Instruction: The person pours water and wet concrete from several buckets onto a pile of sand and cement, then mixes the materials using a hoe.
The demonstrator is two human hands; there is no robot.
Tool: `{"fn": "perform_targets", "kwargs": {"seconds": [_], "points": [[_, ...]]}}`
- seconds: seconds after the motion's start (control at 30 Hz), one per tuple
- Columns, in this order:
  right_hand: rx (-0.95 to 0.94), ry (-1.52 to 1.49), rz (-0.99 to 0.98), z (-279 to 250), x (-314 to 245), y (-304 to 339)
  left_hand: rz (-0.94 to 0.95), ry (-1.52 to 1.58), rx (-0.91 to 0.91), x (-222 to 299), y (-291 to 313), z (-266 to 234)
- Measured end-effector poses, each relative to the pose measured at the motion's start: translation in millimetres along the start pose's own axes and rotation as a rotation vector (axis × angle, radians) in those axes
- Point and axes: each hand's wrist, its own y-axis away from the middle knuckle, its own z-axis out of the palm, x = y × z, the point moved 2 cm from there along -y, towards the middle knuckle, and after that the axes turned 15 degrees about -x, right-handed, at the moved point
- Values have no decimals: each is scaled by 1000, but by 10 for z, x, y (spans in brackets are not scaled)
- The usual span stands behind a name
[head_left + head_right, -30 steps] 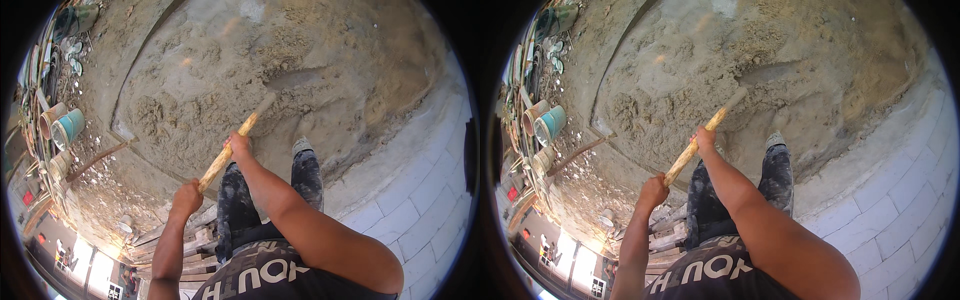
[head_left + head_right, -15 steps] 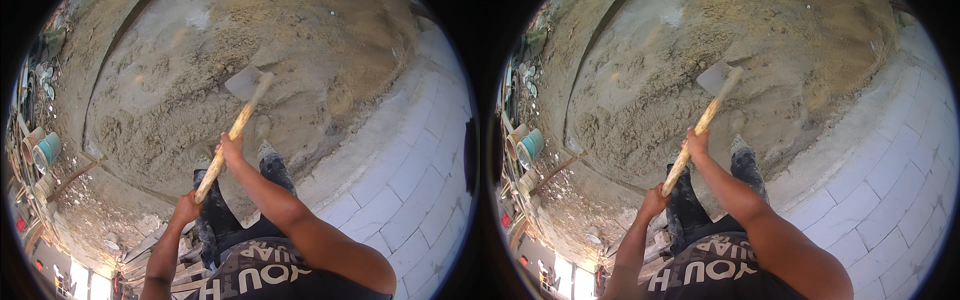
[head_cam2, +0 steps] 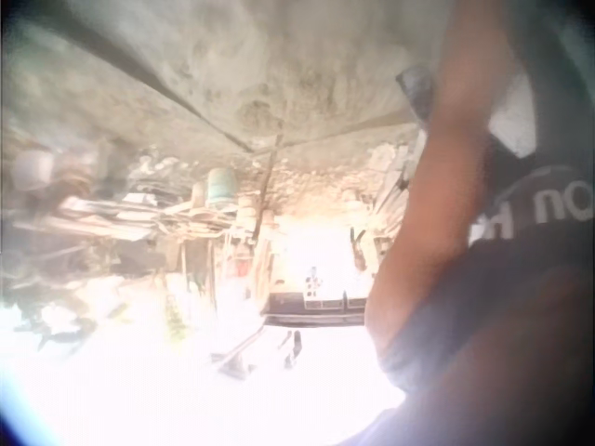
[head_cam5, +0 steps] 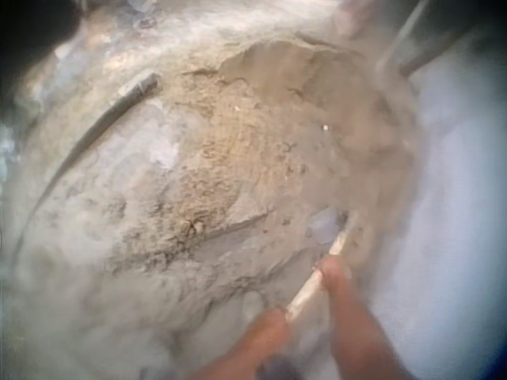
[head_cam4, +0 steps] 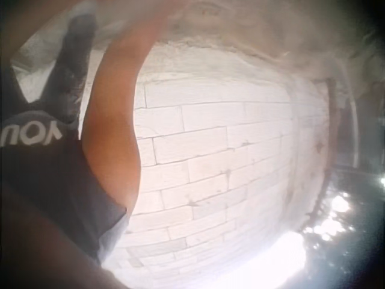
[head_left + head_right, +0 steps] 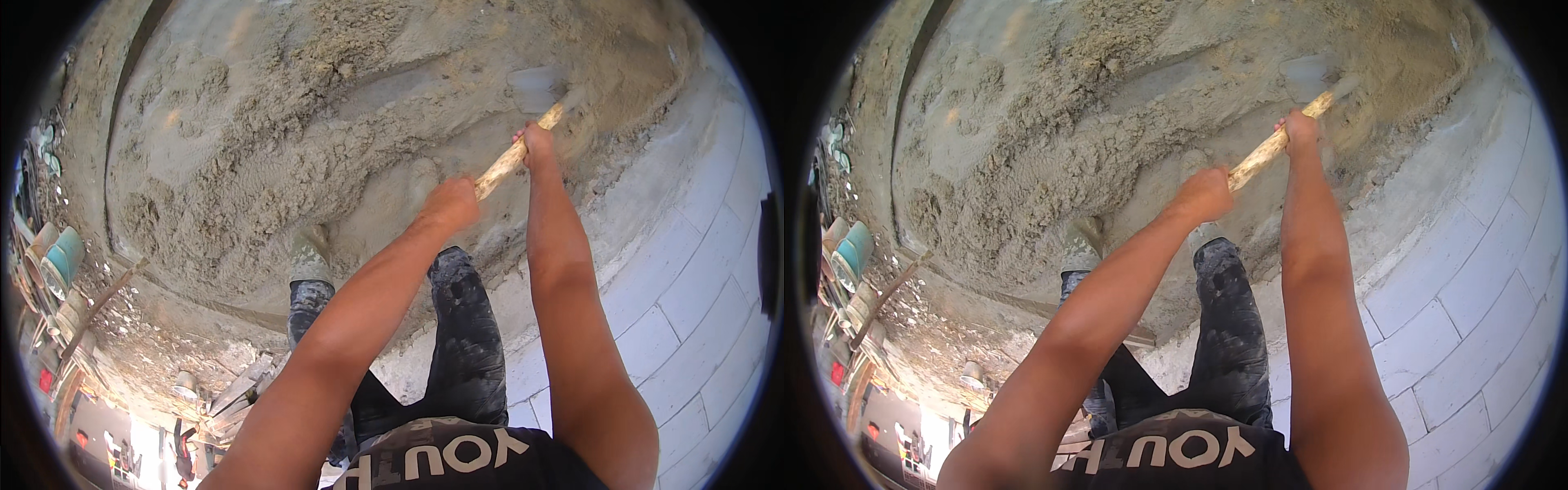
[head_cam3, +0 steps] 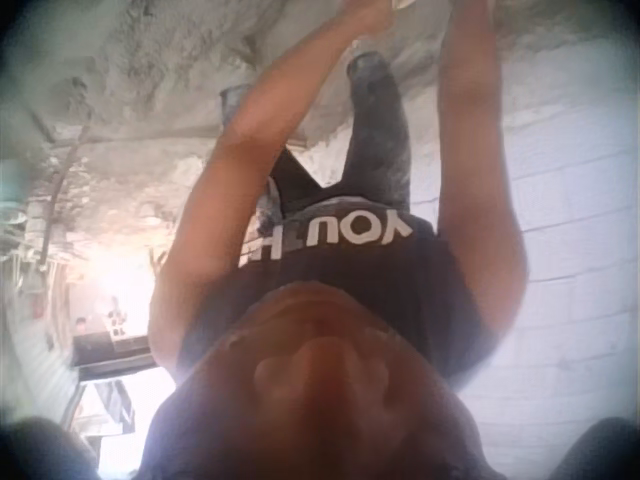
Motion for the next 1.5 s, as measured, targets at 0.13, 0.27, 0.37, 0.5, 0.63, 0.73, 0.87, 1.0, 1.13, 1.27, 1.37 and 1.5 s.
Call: {"fn": "perform_targets", "kwargs": {"seconds": [0.13,0.27,0.37,0.5,0.63,0.73,0.87,1.0,1.13,1.27,1.37,1.5], "points": [[5,6,45,907,854,734,-130,37,0,-812,1065,84],[-82,-107,210,2026,1660,1673,-315,-104,-15,-1577,2361,-213],[-173,-225,298,2793,2193,2272,-402,-162,17,-2070,3231,-367],[-368,-378,441,3773,2841,3468,-573,-280,83,-2452,4645,-436],[-495,-432,472,4471,3008,5069,-715,-277,234,-2550,6248,-239],[-821,-420,557,4677,2929,5952,-834,-139,244,-2108,7106,-212],[-943,-166,487,4494,2706,6108,-877,136,232,-1798,7222,82],[-843,18,211,3599,2466,4986,-617,600,253,-1833,5998,940],[-780,-87,170,2216,1871,3321,-230,984,115,-1251,4025,1422],[-485,94,135,844,1291,1873,73,1158,-56,-560,2278,1661],[-319,279,84,282,1079,1181,184,1326,-209,-400,1309,1819],[-201,286,80,116,1062,635,77,1324,-392,-598,766,1439]]}}
